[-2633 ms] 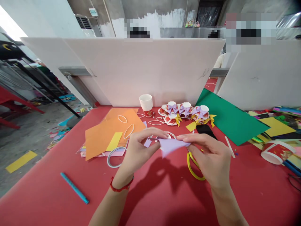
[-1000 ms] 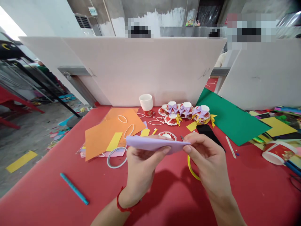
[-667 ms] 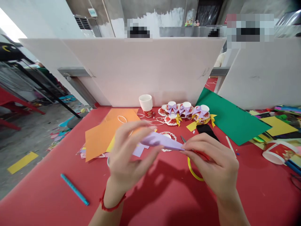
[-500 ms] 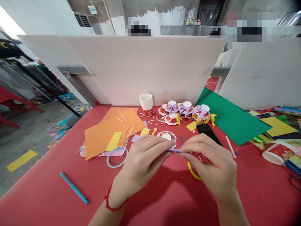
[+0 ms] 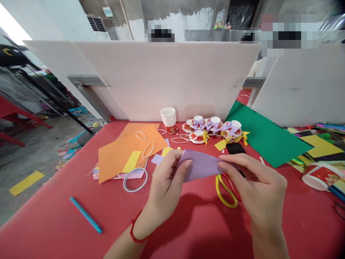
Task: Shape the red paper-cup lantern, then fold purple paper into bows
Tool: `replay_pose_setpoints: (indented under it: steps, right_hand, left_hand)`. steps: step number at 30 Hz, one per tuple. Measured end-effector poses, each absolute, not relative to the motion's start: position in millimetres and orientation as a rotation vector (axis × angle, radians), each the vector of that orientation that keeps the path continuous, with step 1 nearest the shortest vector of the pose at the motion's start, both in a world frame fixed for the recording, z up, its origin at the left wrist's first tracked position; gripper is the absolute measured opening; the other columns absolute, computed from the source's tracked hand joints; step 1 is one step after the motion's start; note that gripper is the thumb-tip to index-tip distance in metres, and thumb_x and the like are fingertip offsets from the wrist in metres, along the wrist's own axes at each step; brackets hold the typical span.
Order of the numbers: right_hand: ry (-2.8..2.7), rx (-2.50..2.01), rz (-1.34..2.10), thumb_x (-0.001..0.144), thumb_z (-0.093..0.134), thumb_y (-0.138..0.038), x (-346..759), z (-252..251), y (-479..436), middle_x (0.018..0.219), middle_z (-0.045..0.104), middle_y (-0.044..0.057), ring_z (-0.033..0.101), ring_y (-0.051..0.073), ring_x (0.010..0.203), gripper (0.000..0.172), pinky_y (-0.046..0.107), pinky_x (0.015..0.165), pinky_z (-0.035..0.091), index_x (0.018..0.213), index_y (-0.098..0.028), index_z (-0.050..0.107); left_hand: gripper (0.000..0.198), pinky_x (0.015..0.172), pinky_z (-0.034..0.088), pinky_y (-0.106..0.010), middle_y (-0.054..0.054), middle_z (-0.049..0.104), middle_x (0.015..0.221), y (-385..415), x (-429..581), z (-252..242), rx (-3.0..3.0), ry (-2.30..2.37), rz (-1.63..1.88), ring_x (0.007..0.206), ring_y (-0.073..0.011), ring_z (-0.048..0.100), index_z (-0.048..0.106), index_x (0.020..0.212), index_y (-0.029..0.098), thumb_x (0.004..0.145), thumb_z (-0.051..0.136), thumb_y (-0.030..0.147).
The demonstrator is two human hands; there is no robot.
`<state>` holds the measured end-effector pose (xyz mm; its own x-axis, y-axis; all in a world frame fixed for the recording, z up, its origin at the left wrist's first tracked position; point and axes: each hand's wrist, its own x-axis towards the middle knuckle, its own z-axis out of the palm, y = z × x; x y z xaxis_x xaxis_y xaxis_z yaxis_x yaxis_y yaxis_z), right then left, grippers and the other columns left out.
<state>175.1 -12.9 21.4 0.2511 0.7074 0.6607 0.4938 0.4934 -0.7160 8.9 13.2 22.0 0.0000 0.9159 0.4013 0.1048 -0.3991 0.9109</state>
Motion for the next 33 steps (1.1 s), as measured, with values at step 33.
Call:
replay_pose_setpoints:
  steps: [33]
  right_hand:
    - [-1.423,-1.142,0.207,0.079,0.074,-0.005,173.0,26.5,-24.9,0.078,0.079,-0.01,0.072,0.01,0.068,0.025,0.017,0.066,0.058,0.08,-0.03,0.076]
  left_hand:
    - [0.023,0.049,0.039,-0.02,0.005,0.067,0.068,2.4,14.7,21.2,2.055,0.998,1.47,0.054,-0.0097,0.056,0.061,0.084,0.022,0.088,0.05,0.002]
